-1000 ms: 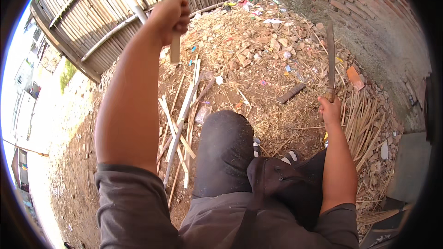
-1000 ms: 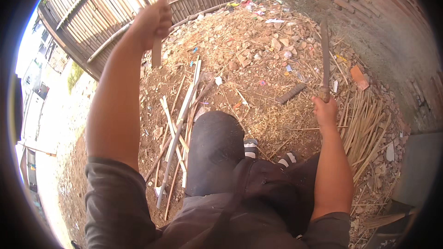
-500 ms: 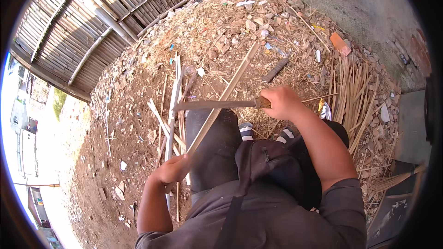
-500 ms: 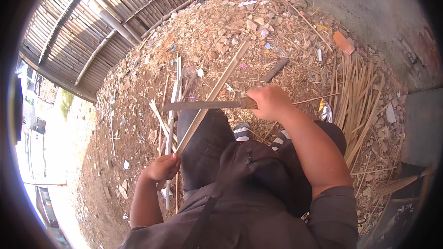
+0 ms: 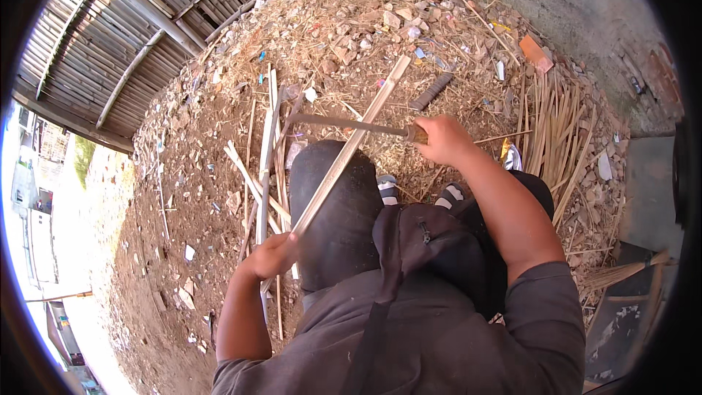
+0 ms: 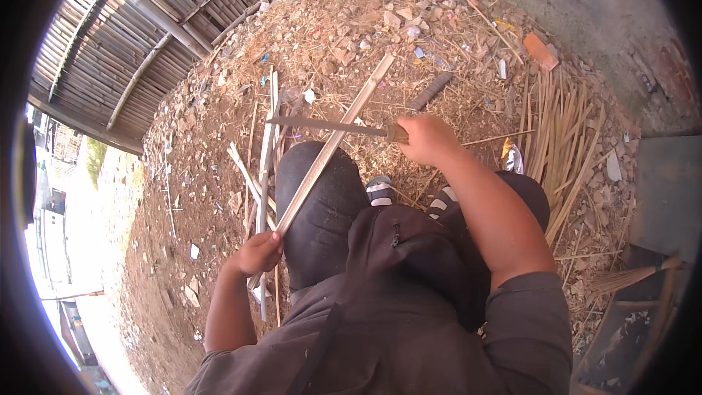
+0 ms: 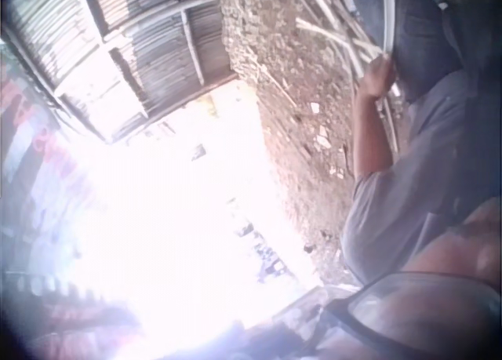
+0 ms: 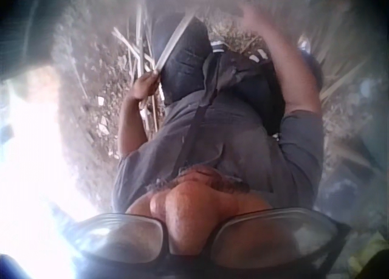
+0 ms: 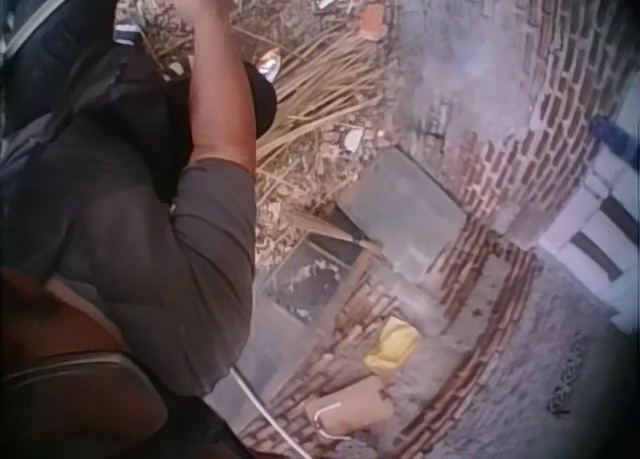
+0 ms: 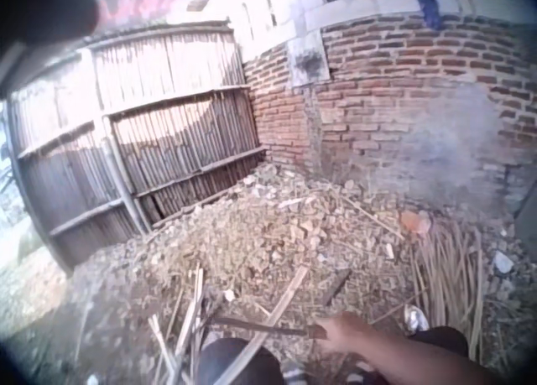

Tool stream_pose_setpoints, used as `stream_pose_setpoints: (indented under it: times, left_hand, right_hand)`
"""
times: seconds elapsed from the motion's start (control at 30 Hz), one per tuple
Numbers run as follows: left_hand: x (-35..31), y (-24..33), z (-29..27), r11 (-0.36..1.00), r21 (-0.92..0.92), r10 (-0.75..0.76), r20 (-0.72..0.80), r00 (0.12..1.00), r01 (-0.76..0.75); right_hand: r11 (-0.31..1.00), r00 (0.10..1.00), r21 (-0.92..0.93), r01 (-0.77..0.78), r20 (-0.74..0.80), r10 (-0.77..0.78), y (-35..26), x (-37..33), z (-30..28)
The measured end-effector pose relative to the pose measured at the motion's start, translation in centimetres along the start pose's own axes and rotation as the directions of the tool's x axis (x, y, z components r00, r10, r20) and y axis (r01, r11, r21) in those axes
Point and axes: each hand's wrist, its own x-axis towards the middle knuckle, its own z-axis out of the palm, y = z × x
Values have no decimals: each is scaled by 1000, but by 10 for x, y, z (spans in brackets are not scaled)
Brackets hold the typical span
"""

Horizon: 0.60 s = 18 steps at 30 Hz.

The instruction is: The person scrapes a bamboo strip using a knife, shaving along the length of the strip while holding it in hand.

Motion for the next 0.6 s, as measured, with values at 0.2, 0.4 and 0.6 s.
stream_pose_setpoints:
  times: [0.2, 0.4, 0.6]
  left_hand:
    - [-7, 8, 15, 919, 389, 168, -257, 952, -57]
    - [-14, 29, 46, 659, 745, 465, -512, 722, 104]
    - [-13, 35, 55, 720, 693, 434, -494, 754, 39]
  right_hand:
    - [1000, 998, -10, -8, -55, 8, -6, 1, -13]
    - [998, 1000, -53, 26, -16, -27, -7, -6, -20]
    - [966, 971, -101, 237, 9, -237, -21, -5, -17]
